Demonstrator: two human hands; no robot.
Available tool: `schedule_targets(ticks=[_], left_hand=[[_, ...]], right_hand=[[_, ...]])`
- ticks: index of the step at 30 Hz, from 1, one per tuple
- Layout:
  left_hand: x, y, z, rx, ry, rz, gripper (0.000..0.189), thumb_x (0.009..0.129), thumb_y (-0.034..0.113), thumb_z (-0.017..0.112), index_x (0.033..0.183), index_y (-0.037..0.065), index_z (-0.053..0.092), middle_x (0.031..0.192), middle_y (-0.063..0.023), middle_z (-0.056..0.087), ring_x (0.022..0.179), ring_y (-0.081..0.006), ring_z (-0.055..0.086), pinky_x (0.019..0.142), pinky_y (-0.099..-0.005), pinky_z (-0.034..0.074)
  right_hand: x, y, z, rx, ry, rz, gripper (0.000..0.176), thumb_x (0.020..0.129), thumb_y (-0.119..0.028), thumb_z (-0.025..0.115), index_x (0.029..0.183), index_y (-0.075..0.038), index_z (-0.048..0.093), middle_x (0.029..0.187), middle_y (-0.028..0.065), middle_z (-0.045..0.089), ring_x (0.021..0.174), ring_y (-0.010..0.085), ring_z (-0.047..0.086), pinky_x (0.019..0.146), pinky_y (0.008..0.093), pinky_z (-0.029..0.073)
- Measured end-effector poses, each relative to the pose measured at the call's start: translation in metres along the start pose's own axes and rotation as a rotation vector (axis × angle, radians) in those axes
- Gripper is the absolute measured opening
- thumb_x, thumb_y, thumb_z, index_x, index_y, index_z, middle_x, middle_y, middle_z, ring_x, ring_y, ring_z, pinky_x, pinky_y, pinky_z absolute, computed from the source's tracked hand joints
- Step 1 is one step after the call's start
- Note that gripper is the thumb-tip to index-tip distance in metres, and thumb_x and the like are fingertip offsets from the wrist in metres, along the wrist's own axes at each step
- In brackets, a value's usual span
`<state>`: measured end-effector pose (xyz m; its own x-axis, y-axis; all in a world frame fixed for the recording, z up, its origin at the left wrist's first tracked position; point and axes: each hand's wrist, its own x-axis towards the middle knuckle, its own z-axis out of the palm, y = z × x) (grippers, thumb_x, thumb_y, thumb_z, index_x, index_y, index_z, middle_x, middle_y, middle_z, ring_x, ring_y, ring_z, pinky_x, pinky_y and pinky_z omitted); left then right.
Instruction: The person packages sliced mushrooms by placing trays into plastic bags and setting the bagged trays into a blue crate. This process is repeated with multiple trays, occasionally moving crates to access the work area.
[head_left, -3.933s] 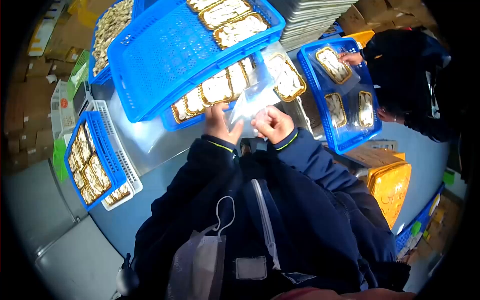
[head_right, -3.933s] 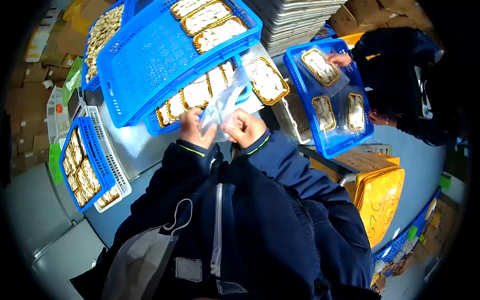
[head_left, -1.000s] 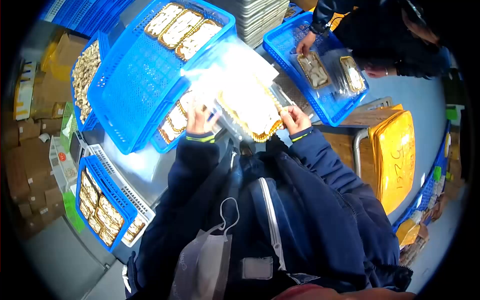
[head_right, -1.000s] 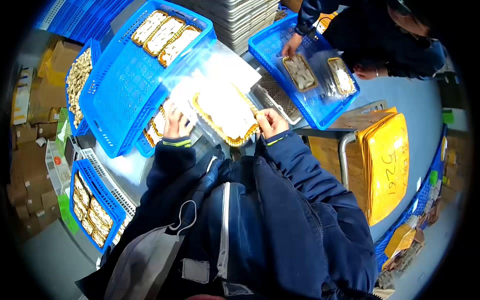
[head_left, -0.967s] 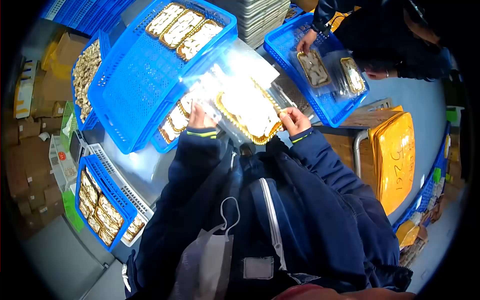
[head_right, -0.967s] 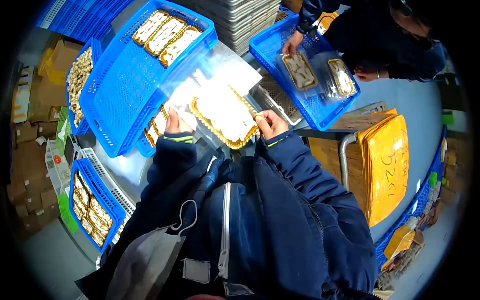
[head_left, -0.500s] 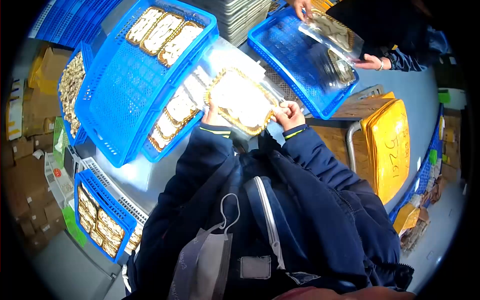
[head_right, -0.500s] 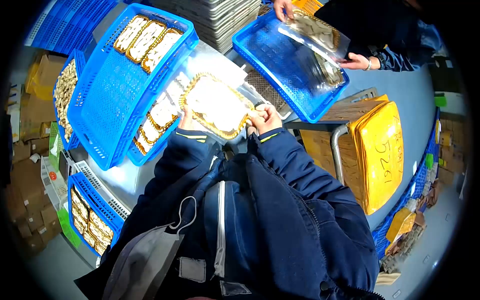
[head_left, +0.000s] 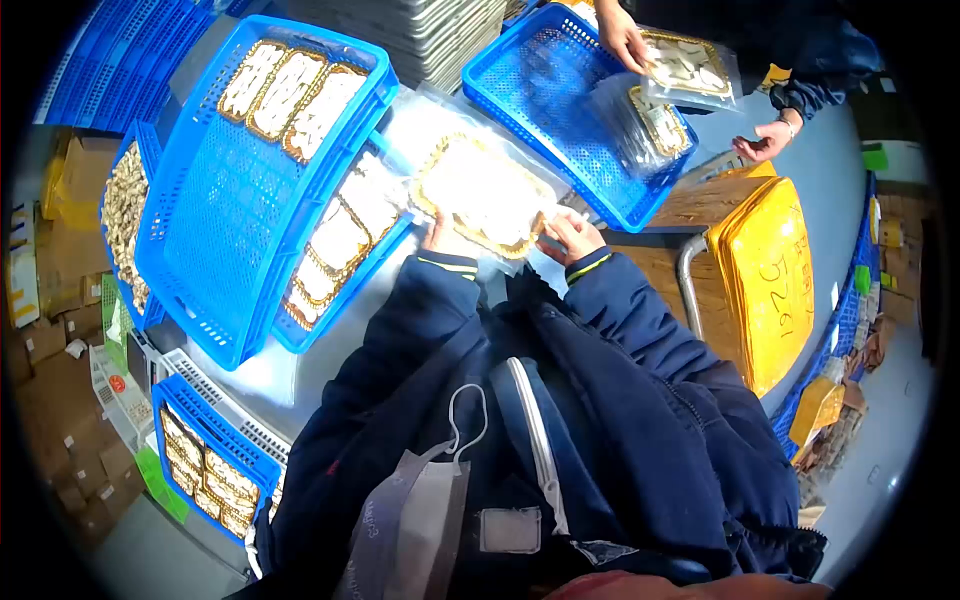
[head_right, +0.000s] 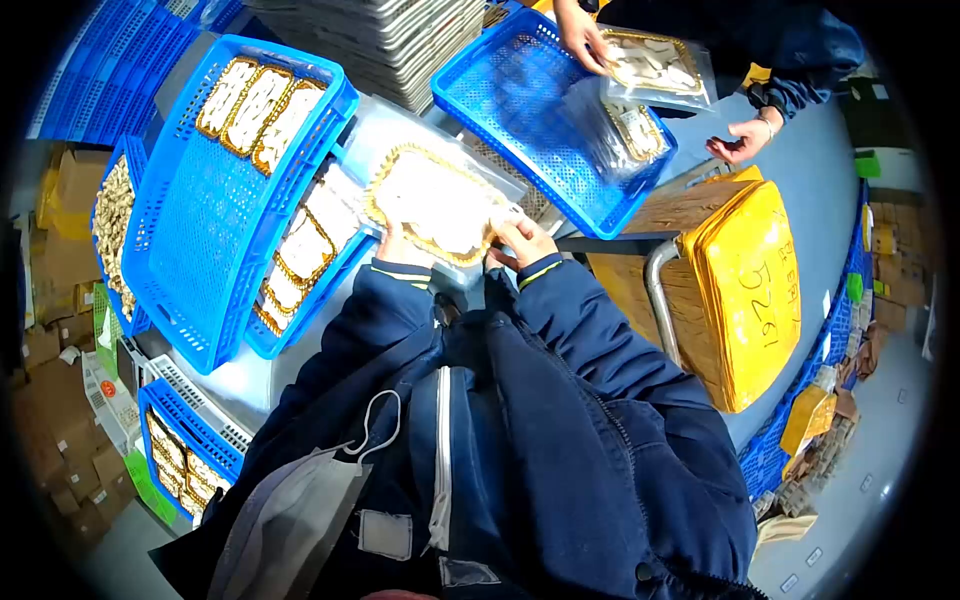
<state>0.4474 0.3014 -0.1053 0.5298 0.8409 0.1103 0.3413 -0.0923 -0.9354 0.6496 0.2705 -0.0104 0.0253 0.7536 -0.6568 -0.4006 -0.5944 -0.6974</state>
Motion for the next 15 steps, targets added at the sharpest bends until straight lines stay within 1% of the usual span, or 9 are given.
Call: schedule_targets(ticks=[1, 3, 5, 6, 7, 9, 10, 12, 15], left_hand=[[0.006, -0.011, -0.007, 0.872, 0.125, 0.207, 0.061, 0.091, 0.050, 0.031, 0.136, 0.010, 0.022, 0.137, -0.0127, 0.032, 0.125, -0.0315, 0.032, 0.102, -0.0481, 0.027], [0.016, -0.040, -0.023, 2.352, 0.156, 0.510, 0.059, 0.091, 0.049, 0.031, 0.136, 0.010, 0.024, 0.137, -0.0127, 0.032, 0.125, -0.0315, 0.032, 0.102, -0.0479, 0.025], [0.019, -0.040, -0.023, 2.155, 0.148, 0.440, 0.059, 0.091, 0.047, 0.035, 0.135, 0.009, 0.025, 0.135, -0.0132, 0.035, 0.124, -0.0313, 0.034, 0.102, -0.0476, 0.027], [0.021, -0.040, -0.023, 2.057, 0.143, 0.408, 0.059, 0.090, 0.046, 0.038, 0.134, 0.008, 0.026, 0.133, -0.0135, 0.036, 0.123, -0.0312, 0.034, 0.101, -0.0474, 0.028], [0.022, -0.034, -0.023, 2.096, 0.144, 0.465, 0.062, 0.088, 0.045, 0.042, 0.133, 0.006, 0.027, 0.133, -0.0147, 0.036, 0.122, -0.0318, 0.036, 0.100, -0.0479, 0.029], [0.025, -0.019, -0.025, 2.169, 0.154, 0.576, 0.067, 0.085, 0.044, 0.052, 0.131, 0.001, 0.030, 0.132, -0.0172, 0.037, 0.120, -0.0329, 0.038, 0.098, -0.0488, 0.032], [0.031, -0.040, -0.032, 2.212, 0.074, 0.481, 0.062, 0.086, 0.035, 0.055, 0.130, -0.001, 0.030, 0.129, -0.0175, 0.040, 0.117, -0.0331, 0.041, 0.097, -0.0480, 0.034], [0.041, -0.051, -0.042, 2.210, 0.071, 0.488, 0.059, 0.086, 0.030, 0.055, 0.130, -0.001, 0.030, 0.128, -0.0173, 0.041, 0.118, -0.0328, 0.041, 0.098, -0.0477, 0.034], [0.057, -0.045, -0.045, 2.219, 0.094, 0.447, 0.055, 0.088, 0.024, 0.053, 0.132, 0.003, 0.027, 0.130, -0.0170, 0.038, 0.119, -0.0321, 0.039, 0.098, -0.0480, 0.033]], right_hand=[[0.003, -0.002, -0.003, -0.009, -0.013, 0.034, 0.023, 0.082, -0.029, 0.062, 0.096, -0.010, 0.057, 0.093, -0.0004, 0.058, 0.091, 0.0103, 0.053, 0.076, 0.0297, 0.048], [0.008, -0.009, -0.005, -0.103, -0.011, 0.024, 0.018, 0.082, -0.024, 0.063, 0.091, -0.009, 0.057, 0.088, -0.0003, 0.059, 0.083, 0.0096, 0.055, 0.070, 0.0263, 0.048], [0.016, -0.010, -0.009, -0.134, -0.054, -0.061, 0.015, 0.082, -0.021, 0.063, 0.088, -0.007, 0.057, 0.084, 0.0005, 0.059, 0.076, 0.0095, 0.056, 0.067, 0.0245, 0.048], [0.018, -0.007, -0.008, -0.039, -0.039, -0.130, 0.012, 0.082, -0.016, 0.062, 0.086, -0.005, 0.057, 0.078, 0.0019, 0.059, 0.068, 0.0093, 0.056, 0.065, 0.0223, 0.049], [0.021, -0.010, -0.012, -0.120, -0.080, -0.198, 0.009, 0.083, -0.013, 0.060, 0.085, -0.005, 0.056, 0.077, 0.0033, 0.059, 0.067, 0.0091, 0.056, 0.066, 0.0226, 0.049], [0.020, -0.014, -0.009, -0.152, -0.025, -0.277, 0.011, 0.085, -0.015, 0.057, 0.078, -0.008, 0.052, 0.070, -0.0012, 0.053, 0.062, 0.0081, 0.052, 0.061, 0.0225, 0.046], [0.023, -0.015, -0.011, -0.118, -0.068, -0.299, 0.011, 0.086, -0.013, 0.056, 0.078, -0.007, 0.051, 0.071, 0.0002, 0.054, 0.064, 0.0087, 0.054, 0.062, 0.0230, 0.047], [0.027, -0.020, -0.017, -0.051, -0.147, -0.345, 0.011, 0.087, -0.010, 0.054, 0.078, -0.006, 0.049, 0.073, 0.0032, 0.057, 0.068, 0.0098, 0.057, 0.063, 0.0240, 0.050], [0.026, -0.040, -0.024, -0.227, -0.104, -0.326, 0.013, 0.087, -0.011, 0.053, 0.077, -0.006, 0.046, 0.072, 0.0025, 0.054, 0.064, 0.0093, 0.054, 0.063, 0.0256, 0.051]])
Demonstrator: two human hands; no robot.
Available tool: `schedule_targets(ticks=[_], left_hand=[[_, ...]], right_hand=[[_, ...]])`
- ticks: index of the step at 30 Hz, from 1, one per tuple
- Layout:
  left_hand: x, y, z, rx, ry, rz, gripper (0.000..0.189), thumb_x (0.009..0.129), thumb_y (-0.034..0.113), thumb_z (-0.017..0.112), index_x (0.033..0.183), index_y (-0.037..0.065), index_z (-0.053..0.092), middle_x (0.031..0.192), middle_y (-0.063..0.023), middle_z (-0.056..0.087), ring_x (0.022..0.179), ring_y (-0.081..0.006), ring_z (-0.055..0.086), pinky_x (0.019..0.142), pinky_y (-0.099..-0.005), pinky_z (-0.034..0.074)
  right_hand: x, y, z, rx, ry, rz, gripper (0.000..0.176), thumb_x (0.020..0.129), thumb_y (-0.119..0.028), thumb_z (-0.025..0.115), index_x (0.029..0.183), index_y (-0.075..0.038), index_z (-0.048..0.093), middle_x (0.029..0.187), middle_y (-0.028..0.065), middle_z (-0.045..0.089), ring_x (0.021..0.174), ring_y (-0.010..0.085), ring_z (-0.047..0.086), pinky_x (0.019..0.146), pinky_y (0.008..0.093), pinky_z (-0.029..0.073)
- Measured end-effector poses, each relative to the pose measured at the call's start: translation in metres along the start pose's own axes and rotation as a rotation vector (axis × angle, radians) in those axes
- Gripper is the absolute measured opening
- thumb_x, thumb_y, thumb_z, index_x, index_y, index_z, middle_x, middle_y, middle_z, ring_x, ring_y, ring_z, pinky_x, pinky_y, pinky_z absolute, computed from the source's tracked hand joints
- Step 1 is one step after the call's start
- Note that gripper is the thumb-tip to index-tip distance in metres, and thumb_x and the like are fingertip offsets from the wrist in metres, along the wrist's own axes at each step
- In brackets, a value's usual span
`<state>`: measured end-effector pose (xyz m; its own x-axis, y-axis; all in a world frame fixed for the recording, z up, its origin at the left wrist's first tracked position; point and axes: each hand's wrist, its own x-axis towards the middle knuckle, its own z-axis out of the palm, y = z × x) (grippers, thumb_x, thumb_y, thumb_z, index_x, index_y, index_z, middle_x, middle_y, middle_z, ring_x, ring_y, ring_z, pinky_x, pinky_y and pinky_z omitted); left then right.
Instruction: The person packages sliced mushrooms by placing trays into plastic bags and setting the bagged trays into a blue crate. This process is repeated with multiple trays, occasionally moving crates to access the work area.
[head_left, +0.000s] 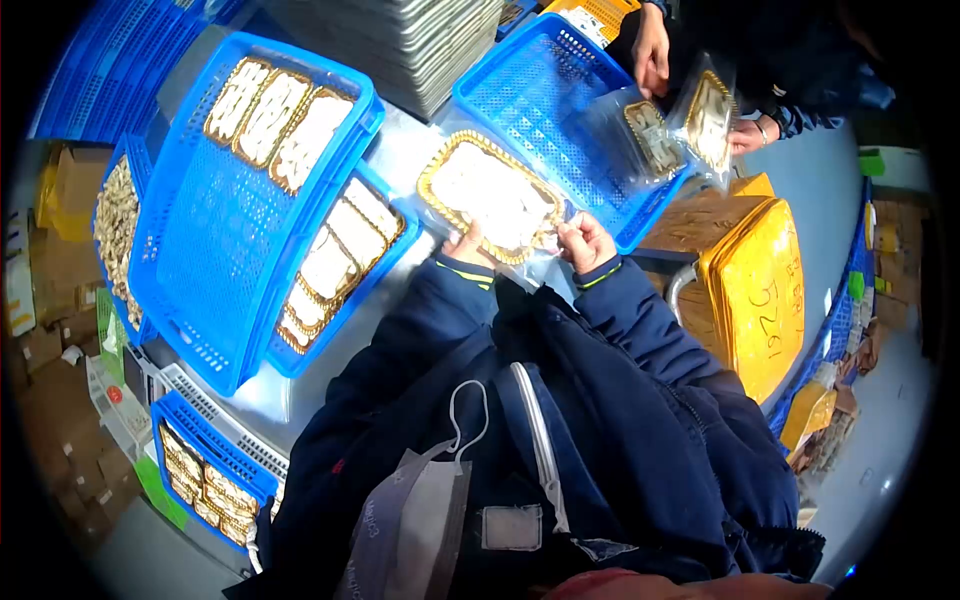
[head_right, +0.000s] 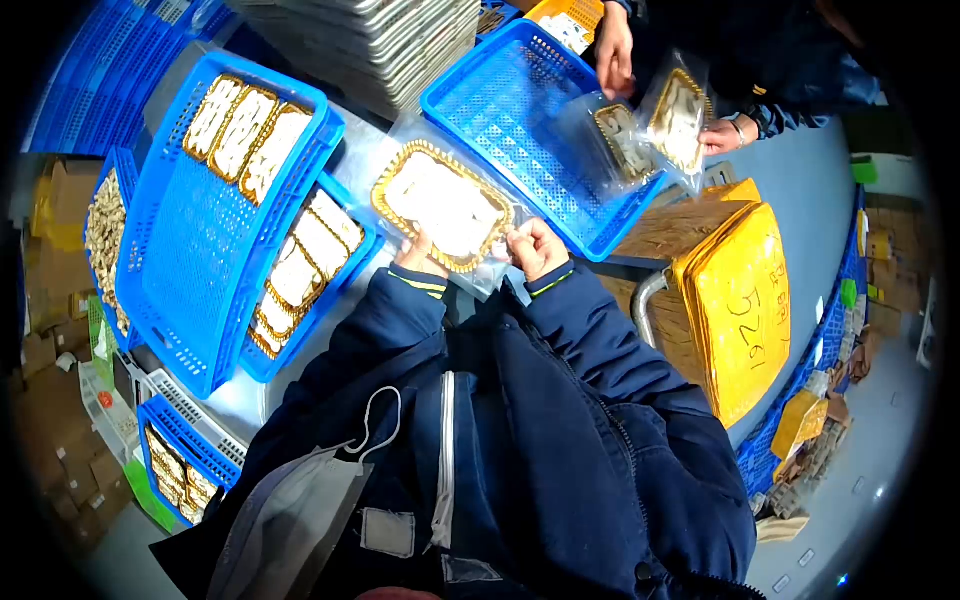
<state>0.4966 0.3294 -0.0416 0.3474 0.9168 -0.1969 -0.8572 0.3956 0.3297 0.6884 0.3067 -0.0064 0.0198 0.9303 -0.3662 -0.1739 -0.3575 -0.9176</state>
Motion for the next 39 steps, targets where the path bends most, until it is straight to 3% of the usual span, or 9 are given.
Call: schedule_targets(ticks=[4, 6, 8, 16, 18, 19, 23, 29, 39], left_hand=[[0.018, -0.013, -0.005, -0.033, 0.027, -0.070, 0.054, 0.089, 0.021, 0.051, 0.134, 0.008, 0.025, 0.132, -0.0171, 0.035, 0.120, -0.0332, 0.038, 0.096, -0.0504, 0.035], [0.034, -0.032, -0.022, -0.092, 0.047, -0.068, 0.055, 0.089, 0.022, 0.052, 0.134, 0.009, 0.024, 0.133, -0.0172, 0.034, 0.120, -0.0339, 0.037, 0.095, -0.0511, 0.035], [0.042, -0.024, 0.017, -0.082, -0.087, -0.097, 0.058, 0.088, 0.020, 0.052, 0.135, 0.008, 0.022, 0.133, -0.0170, 0.033, 0.120, -0.0339, 0.038, 0.096, -0.0516, 0.033], [0.087, -0.045, -0.012, 0.013, -0.034, -0.154, 0.055, 0.088, 0.021, 0.051, 0.133, 0.005, 0.025, 0.131, -0.0163, 0.036, 0.120, -0.0314, 0.038, 0.098, -0.0464, 0.034], [0.092, -0.048, -0.026, 0.060, 0.006, -0.149, 0.052, 0.089, 0.021, 0.050, 0.132, 0.004, 0.027, 0.130, -0.0159, 0.038, 0.120, -0.0301, 0.039, 0.098, -0.0444, 0.034], [0.095, -0.046, -0.023, 0.118, 0.033, -0.115, 0.050, 0.089, 0.021, 0.049, 0.132, 0.004, 0.028, 0.130, -0.0155, 0.038, 0.120, -0.0294, 0.039, 0.098, -0.0436, 0.034], [0.101, -0.047, -0.025, 0.219, 0.065, -0.029, 0.049, 0.089, 0.021, 0.050, 0.130, 0.003, 0.030, 0.129, -0.0144, 0.039, 0.119, -0.0281, 0.039, 0.098, -0.0430, 0.035], [0.093, -0.032, 0.002, 0.147, 0.011, -0.105, 0.059, 0.086, 0.028, 0.056, 0.131, 0.005, 0.026, 0.129, -0.0125, 0.037, 0.121, -0.0271, 0.037, 0.099, -0.0429, 0.033], [0.071, -0.011, -0.023, 0.070, 0.146, -0.263, 0.047, 0.093, 0.021, 0.039, 0.134, 0.028, 0.017, 0.135, -0.0155, 0.027, 0.125, -0.0392, 0.028, 0.100, -0.0566, 0.023]], right_hand=[[0.010, 0.005, -0.027, -0.271, 0.129, -0.115, 0.015, 0.086, -0.013, 0.056, 0.077, -0.005, 0.048, 0.077, 0.0032, 0.056, 0.065, 0.0081, 0.053, 0.060, 0.0232, 0.046], [0.020, -0.001, -0.037, -0.880, 0.289, -0.745, 0.014, 0.085, -0.012, 0.057, 0.077, -0.004, 0.049, 0.079, 0.0034, 0.056, 0.067, 0.0057, 0.050, 0.061, 0.0227, 0.044], [0.018, 0.002, -0.036, -0.286, 0.254, -0.269, 0.017, 0.084, -0.009, 0.057, 0.075, -0.005, 0.044, 0.080, 0.0043, 0.056, 0.070, 0.0046, 0.048, 0.060, 0.0221, 0.042], [0.041, 0.001, -0.057, 0.232, 0.203, -0.120, 0.017, 0.085, -0.005, 0.055, 0.079, -0.005, 0.039, 0.071, 0.0051, 0.053, 0.061, 0.0134, 0.058, 0.057, 0.0247, 0.050], [0.051, 0.013, -0.080, -0.165, 0.322, -0.155, 0.023, 0.080, -0.010, 0.064, 0.084, -0.005, 0.041, 0.079, 0.0057, 0.053, 0.059, 0.0100, 0.050, 0.059, 0.0223, 0.046], [0.063, 0.020, -0.084, -0.389, 0.473, -0.398, 0.039, 0.074, -0.019, 0.073, 0.098, -0.003, 0.046, 0.084, 0.0053, 0.052, 0.062, 0.0091, 0.043, 0.062, 0.0223, 0.043], [0.079, -0.001, -0.071, 0.061, 0.305, 0.282, 0.096, 0.071, -0.030, 0.075, 0.137, 0.000, 0.012, 0.110, 0.0187, 0.055, 0.100, 0.0217, 0.054, 0.083, 0.0330, 0.044], [0.109, 0.050, -0.072, 0.286, 0.184, 0.092, 0.019, 0.087, -0.016, 0.056, 0.101, -0.004, 0.058, 0.086, 0.0028, 0.063, 0.072, 0.0106, 0.058, 0.065, 0.0231, 0.047], [0.136, 0.084, -0.107, 0.183, 0.383, 0.112, 0.015, 0.088, -0.015, 0.048, 0.091, -0.005, 0.059, 0.072, 0.0042, 0.060, 0.057, 0.0135, 0.055, 0.052, 0.0268, 0.046]])
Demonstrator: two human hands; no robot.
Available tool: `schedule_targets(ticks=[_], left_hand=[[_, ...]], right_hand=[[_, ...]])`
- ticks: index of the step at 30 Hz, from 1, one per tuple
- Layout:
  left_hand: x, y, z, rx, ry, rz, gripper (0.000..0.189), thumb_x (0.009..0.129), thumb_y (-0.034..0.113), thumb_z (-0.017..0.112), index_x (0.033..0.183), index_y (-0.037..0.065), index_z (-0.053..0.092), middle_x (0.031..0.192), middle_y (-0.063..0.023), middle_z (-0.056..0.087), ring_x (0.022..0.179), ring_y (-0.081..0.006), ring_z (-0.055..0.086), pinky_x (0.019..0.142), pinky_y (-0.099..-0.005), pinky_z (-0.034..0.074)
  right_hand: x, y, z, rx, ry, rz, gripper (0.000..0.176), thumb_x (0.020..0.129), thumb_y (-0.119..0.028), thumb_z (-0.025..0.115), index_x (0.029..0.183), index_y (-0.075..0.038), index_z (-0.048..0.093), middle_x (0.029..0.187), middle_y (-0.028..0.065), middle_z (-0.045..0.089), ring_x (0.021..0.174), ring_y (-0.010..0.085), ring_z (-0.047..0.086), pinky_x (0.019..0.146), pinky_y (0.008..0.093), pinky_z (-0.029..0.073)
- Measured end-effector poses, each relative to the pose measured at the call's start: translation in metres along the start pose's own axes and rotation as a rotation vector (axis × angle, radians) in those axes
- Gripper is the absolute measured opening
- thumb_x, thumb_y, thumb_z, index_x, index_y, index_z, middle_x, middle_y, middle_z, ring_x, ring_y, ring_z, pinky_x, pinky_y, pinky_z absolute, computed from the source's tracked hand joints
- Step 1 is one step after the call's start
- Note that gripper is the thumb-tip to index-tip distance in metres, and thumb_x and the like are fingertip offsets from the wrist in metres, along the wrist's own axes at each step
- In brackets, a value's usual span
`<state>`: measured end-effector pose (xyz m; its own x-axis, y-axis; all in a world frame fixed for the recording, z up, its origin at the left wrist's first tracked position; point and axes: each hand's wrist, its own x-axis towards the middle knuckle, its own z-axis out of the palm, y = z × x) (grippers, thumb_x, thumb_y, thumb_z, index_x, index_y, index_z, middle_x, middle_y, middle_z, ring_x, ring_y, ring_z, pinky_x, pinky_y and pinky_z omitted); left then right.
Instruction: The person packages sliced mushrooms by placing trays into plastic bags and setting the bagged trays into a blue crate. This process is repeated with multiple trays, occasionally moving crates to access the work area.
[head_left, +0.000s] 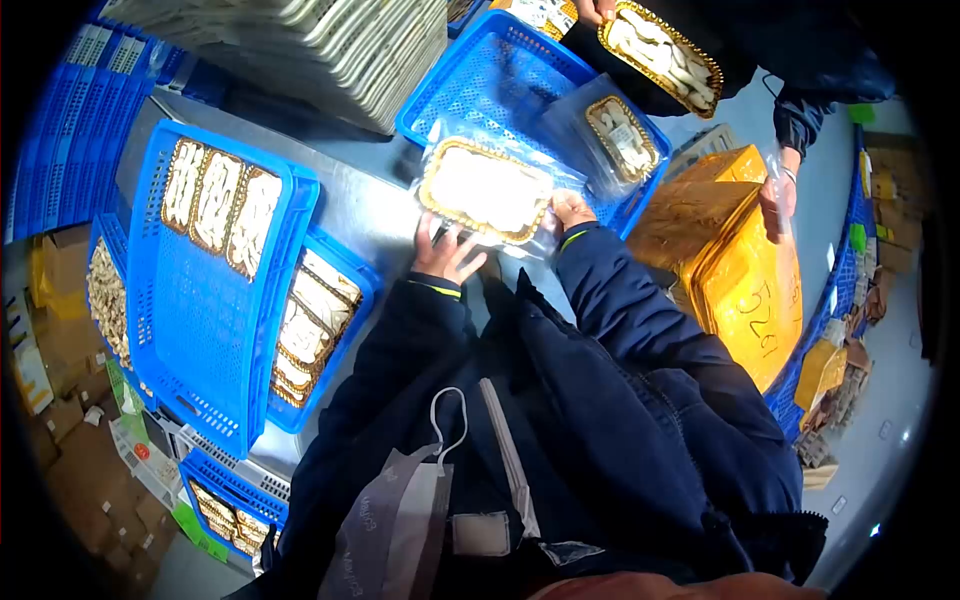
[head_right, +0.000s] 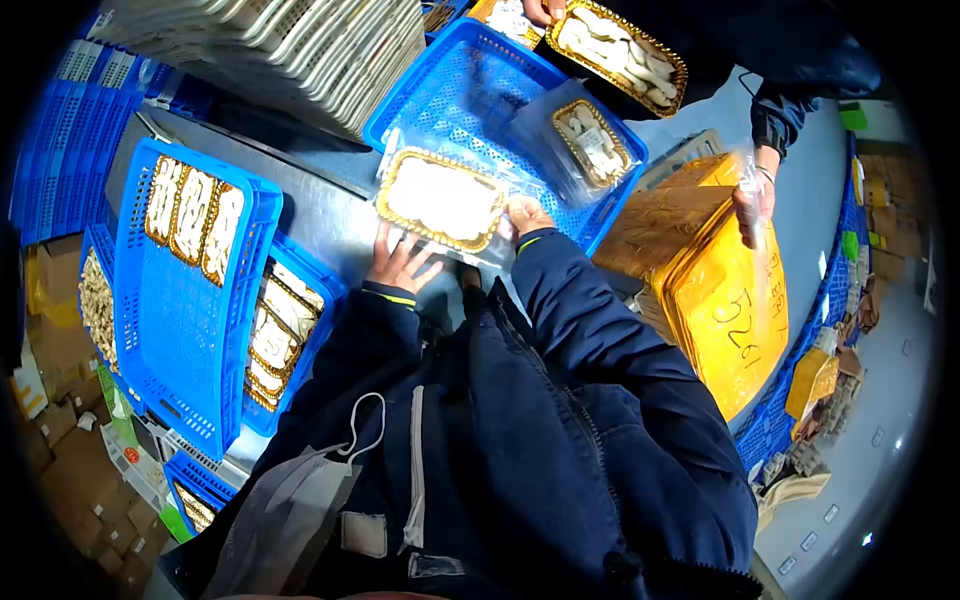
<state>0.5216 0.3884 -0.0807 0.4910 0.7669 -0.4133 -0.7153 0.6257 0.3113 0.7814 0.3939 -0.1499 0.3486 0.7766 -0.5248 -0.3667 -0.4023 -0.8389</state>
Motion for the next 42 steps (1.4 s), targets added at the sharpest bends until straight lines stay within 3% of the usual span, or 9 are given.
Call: schedule_targets(ticks=[9, 11, 12, 13, 17, 27, 31, 35, 42], left_hand=[[-0.079, 0.017, -0.077, 0.092, -0.026, -0.096, 0.040, 0.091, 0.031, 0.040, 0.127, 0.013, 0.038, 0.123, -0.0176, 0.043, 0.110, -0.0342, 0.048, 0.093, -0.0447, 0.041], [-0.111, 0.022, -0.067, 0.239, 0.304, -0.115, 0.041, 0.091, 0.031, 0.042, 0.127, 0.013, 0.038, 0.119, -0.0158, 0.045, 0.107, -0.0319, 0.049, 0.092, -0.0448, 0.041], [-0.121, 0.021, -0.071, 0.288, 0.345, -0.113, 0.040, 0.091, 0.031, 0.043, 0.126, 0.014, 0.039, 0.117, -0.0151, 0.046, 0.107, -0.0319, 0.050, 0.091, -0.0446, 0.041], [-0.127, 0.020, -0.075, 0.331, 0.380, -0.125, 0.039, 0.090, 0.030, 0.043, 0.125, 0.014, 0.039, 0.116, -0.0143, 0.047, 0.107, -0.0320, 0.050, 0.091, -0.0444, 0.042], [-0.122, 0.015, -0.071, 0.359, 0.355, -0.096, 0.037, 0.087, 0.017, 0.052, 0.122, 0.014, 0.040, 0.114, -0.0119, 0.048, 0.105, -0.0290, 0.052, 0.089, -0.0402, 0.044], [0.037, 0.073, 0.050, 1.193, 0.048, 0.525, 0.050, 0.080, 0.002, 0.057, 0.126, -0.001, 0.037, 0.125, -0.0130, 0.044, 0.119, -0.0202, 0.040, 0.100, -0.0307, 0.031], [0.091, 0.077, 0.067, 1.602, -0.162, 0.469, 0.071, 0.073, 0.003, 0.067, 0.132, 0.000, 0.028, 0.131, -0.0159, 0.038, 0.122, -0.0203, 0.037, 0.103, -0.0324, 0.026], [0.119, 0.064, 0.055, 0.893, -0.242, -0.355, 0.074, 0.078, 0.010, 0.067, 0.137, 0.010, 0.021, 0.124, -0.0122, 0.048, 0.109, -0.0180, 0.049, 0.090, -0.0315, 0.041], [0.128, 0.035, 0.051, 0.963, -0.337, -0.307, 0.067, 0.082, 0.015, 0.063, 0.135, 0.007, 0.023, 0.121, -0.0129, 0.049, 0.110, -0.0191, 0.048, 0.091, -0.0332, 0.041]], right_hand=[[0.151, 0.066, -0.042, -0.425, -0.108, 0.169, 0.024, 0.087, -0.018, 0.041, 0.083, -0.005, 0.060, 0.063, 0.0079, 0.058, 0.047, 0.0188, 0.053, 0.043, 0.0313, 0.043], [0.246, 0.098, -0.065, -0.900, -0.294, 0.288, 0.026, 0.087, -0.019, 0.039, 0.082, -0.005, 0.061, 0.061, 0.0088, 0.057, 0.045, 0.0200, 0.052, 0.041, 0.0323, 0.042], [0.168, 0.069, -0.009, 0.005, -0.048, -0.001, 0.028, 0.087, -0.023, 0.040, 0.079, -0.006, 0.061, 0.061, 0.0077, 0.056, 0.048, 0.0188, 0.052, 0.043, 0.0321, 0.040], [0.230, 0.096, -0.035, -0.685, -0.210, -0.117, 0.026, 0.088, -0.023, 0.042, 0.078, -0.006, 0.059, 0.059, 0.0055, 0.054, 0.050, 0.0159, 0.050, 0.045, 0.0285, 0.038], [0.163, 0.046, 0.012, -0.137, 0.116, -0.097, 0.014, 0.084, -0.023, 0.058, 0.088, -0.009, 0.060, 0.063, -0.0009, 0.056, 0.050, 0.0084, 0.047, 0.046, 0.0233, 0.037], [0.094, -0.108, -0.026, -0.293, -0.403, 0.009, 0.008, 0.088, -0.014, 0.053, 0.090, -0.008, 0.058, 0.075, -0.0015, 0.058, 0.063, 0.0072, 0.052, 0.058, 0.0208, 0.041], [0.088, -0.128, -0.023, -0.572, -0.689, 0.013, 0.011, 0.089, -0.017, 0.053, 0.090, -0.007, 0.058, 0.074, -0.0024, 0.057, 0.062, 0.0062, 0.049, 0.058, 0.0208, 0.040], [0.084, -0.146, 0.010, -0.658, -1.122, -0.241, 0.015, 0.088, -0.017, 0.051, 0.086, -0.005, 0.060, 0.076, 0.0007, 0.058, 0.071, 0.0095, 0.052, 0.069, 0.0240, 0.041], [0.069, -0.148, 0.055, -0.852, -1.295, -0.323, 0.016, 0.089, -0.014, 0.046, 0.086, -0.004, 0.058, 0.078, 0.0032, 0.059, 0.077, 0.0125, 0.055, 0.074, 0.0274, 0.043]])
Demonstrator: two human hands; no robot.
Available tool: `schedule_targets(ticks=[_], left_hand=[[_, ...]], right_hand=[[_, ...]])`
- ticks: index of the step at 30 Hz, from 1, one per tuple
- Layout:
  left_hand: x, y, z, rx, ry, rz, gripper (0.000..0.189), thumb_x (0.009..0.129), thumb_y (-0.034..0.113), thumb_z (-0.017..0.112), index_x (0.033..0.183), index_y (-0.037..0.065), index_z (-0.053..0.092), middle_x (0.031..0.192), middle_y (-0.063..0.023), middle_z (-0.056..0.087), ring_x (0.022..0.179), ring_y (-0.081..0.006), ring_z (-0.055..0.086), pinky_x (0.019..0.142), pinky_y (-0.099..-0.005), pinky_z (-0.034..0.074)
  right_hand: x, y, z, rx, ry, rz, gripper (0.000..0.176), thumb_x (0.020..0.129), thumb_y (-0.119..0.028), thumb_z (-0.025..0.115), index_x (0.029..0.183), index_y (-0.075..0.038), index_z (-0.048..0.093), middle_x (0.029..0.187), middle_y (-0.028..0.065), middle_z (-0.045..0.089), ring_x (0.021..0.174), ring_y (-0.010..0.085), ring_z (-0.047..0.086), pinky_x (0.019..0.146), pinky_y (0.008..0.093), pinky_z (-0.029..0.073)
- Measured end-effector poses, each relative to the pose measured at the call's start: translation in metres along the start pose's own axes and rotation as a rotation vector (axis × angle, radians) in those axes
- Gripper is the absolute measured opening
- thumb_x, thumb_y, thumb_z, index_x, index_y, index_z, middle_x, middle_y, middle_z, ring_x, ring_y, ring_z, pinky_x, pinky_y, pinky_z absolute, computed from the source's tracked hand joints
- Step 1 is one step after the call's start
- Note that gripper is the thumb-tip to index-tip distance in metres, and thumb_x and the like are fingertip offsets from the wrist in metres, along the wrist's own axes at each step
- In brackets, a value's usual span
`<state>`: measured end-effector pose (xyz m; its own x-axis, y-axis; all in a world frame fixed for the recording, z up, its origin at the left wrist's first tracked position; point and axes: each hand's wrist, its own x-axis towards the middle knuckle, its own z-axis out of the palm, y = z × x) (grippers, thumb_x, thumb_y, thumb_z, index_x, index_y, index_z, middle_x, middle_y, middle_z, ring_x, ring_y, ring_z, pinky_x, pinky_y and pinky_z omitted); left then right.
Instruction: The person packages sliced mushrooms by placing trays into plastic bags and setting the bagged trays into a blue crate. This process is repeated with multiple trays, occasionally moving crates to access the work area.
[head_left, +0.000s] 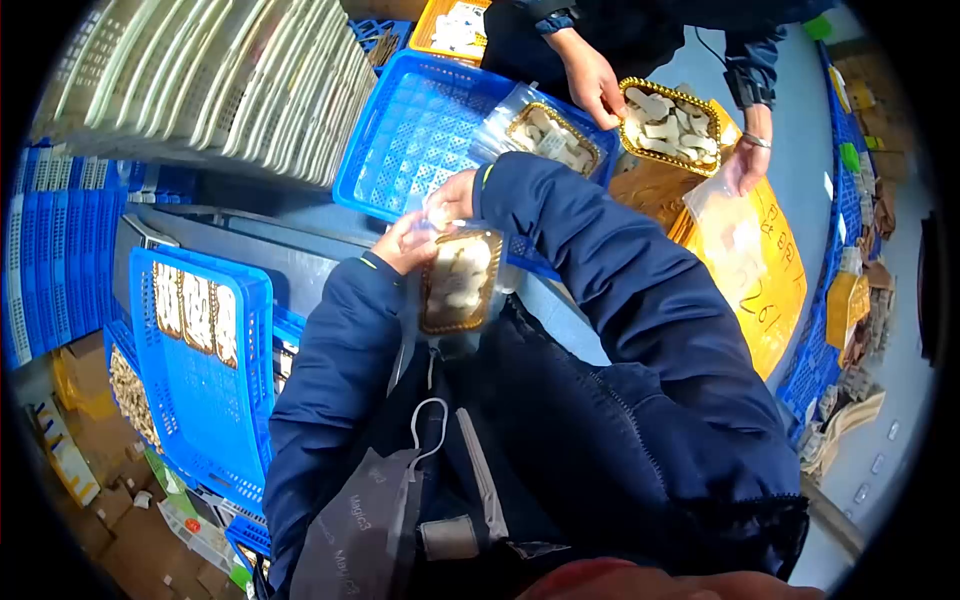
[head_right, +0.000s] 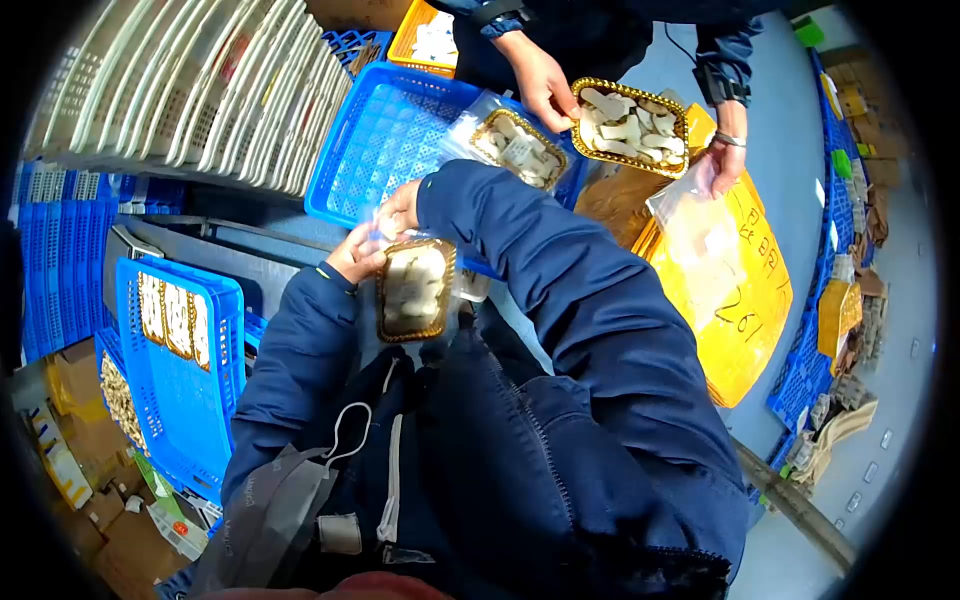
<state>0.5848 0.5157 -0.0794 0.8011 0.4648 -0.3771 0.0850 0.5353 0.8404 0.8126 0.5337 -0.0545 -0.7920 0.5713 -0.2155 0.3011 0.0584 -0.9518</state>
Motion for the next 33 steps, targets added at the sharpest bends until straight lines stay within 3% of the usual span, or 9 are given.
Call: schedule_targets(ticks=[7, 12, 17, 18, 19, 21, 30, 32, 33], left_hand=[[0.009, -0.008, 0.026, 0.102, 0.095, 0.302, 0.042, 0.092, 0.032, 0.042, 0.121, 0.002, 0.046, 0.110, -0.0092, 0.056, 0.097, -0.0158, 0.054, 0.084, -0.0285, 0.043], [0.021, -0.034, 0.024, -0.063, 0.179, 0.113, 0.047, 0.093, 0.041, 0.035, 0.122, 0.004, 0.044, 0.108, -0.0092, 0.057, 0.093, -0.0146, 0.056, 0.076, -0.0271, 0.047], [0.021, -0.033, 0.048, -0.501, 0.177, 0.151, 0.043, 0.095, 0.037, 0.030, 0.114, 0.002, 0.047, 0.111, -0.0132, 0.054, 0.101, -0.0227, 0.053, 0.090, -0.0336, 0.041], [0.018, -0.024, 0.051, -0.082, 0.131, 0.341, 0.046, 0.094, 0.039, 0.029, 0.117, 0.002, 0.044, 0.115, -0.0149, 0.052, 0.104, -0.0249, 0.052, 0.091, -0.0360, 0.041], [0.024, -0.022, 0.053, -0.165, 0.074, 0.339, 0.050, 0.094, 0.042, 0.028, 0.120, 0.002, 0.042, 0.119, -0.0164, 0.050, 0.107, -0.0271, 0.050, 0.093, -0.0385, 0.040], [0.046, -0.025, 0.050, -0.830, -0.041, 0.161, 0.057, 0.092, 0.048, 0.026, 0.125, 0.004, 0.039, 0.125, -0.0190, 0.045, 0.114, -0.0315, 0.046, 0.098, -0.0438, 0.037], [0.188, -0.009, 0.075, -0.806, 0.381, 0.130, 0.048, 0.091, 0.047, 0.026, 0.119, 0.013, 0.044, 0.109, -0.0087, 0.056, 0.090, -0.0253, 0.060, 0.066, -0.0423, 0.054], [0.232, -0.055, 0.064, -1.057, -0.024, 0.355, 0.048, 0.091, 0.049, 0.027, 0.124, 0.016, 0.040, 0.119, -0.0084, 0.050, 0.102, -0.0268, 0.054, 0.079, -0.0427, 0.049], [0.225, -0.028, 0.098, -0.885, 0.465, 0.249, 0.050, 0.091, 0.050, 0.030, 0.126, 0.017, 0.040, 0.123, -0.0078, 0.048, 0.107, -0.0251, 0.051, 0.087, -0.0410, 0.045]], right_hand=[[-0.001, -0.003, 0.003, -0.269, 0.255, 0.075, 0.015, 0.082, -0.024, 0.059, 0.083, -0.009, 0.062, 0.076, 0.0066, 0.063, 0.069, 0.0161, 0.058, 0.066, 0.0313, 0.046], [-0.024, -0.055, 0.021, -0.351, 0.590, 0.407, 0.019, 0.077, -0.025, 0.062, 0.092, -0.012, 0.062, 0.084, 0.0106, 0.064, 0.082, 0.0273, 0.060, 0.075, 0.0370, 0.046], [-0.069, -0.086, 0.067, -0.465, 1.078, 0.195, 0.024, 0.078, -0.018, 0.061, 0.101, -0.011, 0.058, 0.104, 0.0137, 0.057, 0.103, 0.0331, 0.049, 0.089, 0.0386, 0.040], [-0.084, -0.103, 0.081, -0.467, 1.126, 0.128, 0.025, 0.077, -0.017, 0.061, 0.100, -0.010, 0.058, 0.104, 0.0130, 0.057, 0.102, 0.0322, 0.049, 0.089, 0.0376, 0.040], [-0.103, -0.119, 0.093, -0.688, 1.096, -0.021, 0.025, 0.079, -0.015, 0.060, 0.100, -0.004, 0.058, 0.097, 0.0149, 0.060, 0.093, 0.0317, 0.055, 0.084, 0.0367, 0.043], [-0.138, -0.146, 0.131, -0.393, 1.103, 0.140, 0.022, 0.081, -0.015, 0.060, 0.099, -0.003, 0.058, 0.095, 0.0139, 0.060, 0.088, 0.0301, 0.057, 0.078, 0.0342, 0.045], [-0.225, -0.138, 0.257, 0.212, 1.130, 0.493, 0.013, 0.086, -0.014, 0.055, 0.090, -0.004, 0.062, 0.080, 0.0052, 0.063, 0.075, 0.0138, 0.060, 0.071, 0.0253, 0.046], [-0.238, -0.134, 0.260, 0.230, 1.141, 0.560, 0.014, 0.087, -0.014, 0.054, 0.089, -0.003, 0.062, 0.080, 0.0046, 0.063, 0.075, 0.0137, 0.059, 0.071, 0.0252, 0.046], [-0.245, -0.130, 0.263, 0.249, 1.140, 0.590, 0.013, 0.087, -0.014, 0.055, 0.089, -0.003, 0.062, 0.080, 0.0045, 0.063, 0.075, 0.0139, 0.059, 0.071, 0.0253, 0.046]])
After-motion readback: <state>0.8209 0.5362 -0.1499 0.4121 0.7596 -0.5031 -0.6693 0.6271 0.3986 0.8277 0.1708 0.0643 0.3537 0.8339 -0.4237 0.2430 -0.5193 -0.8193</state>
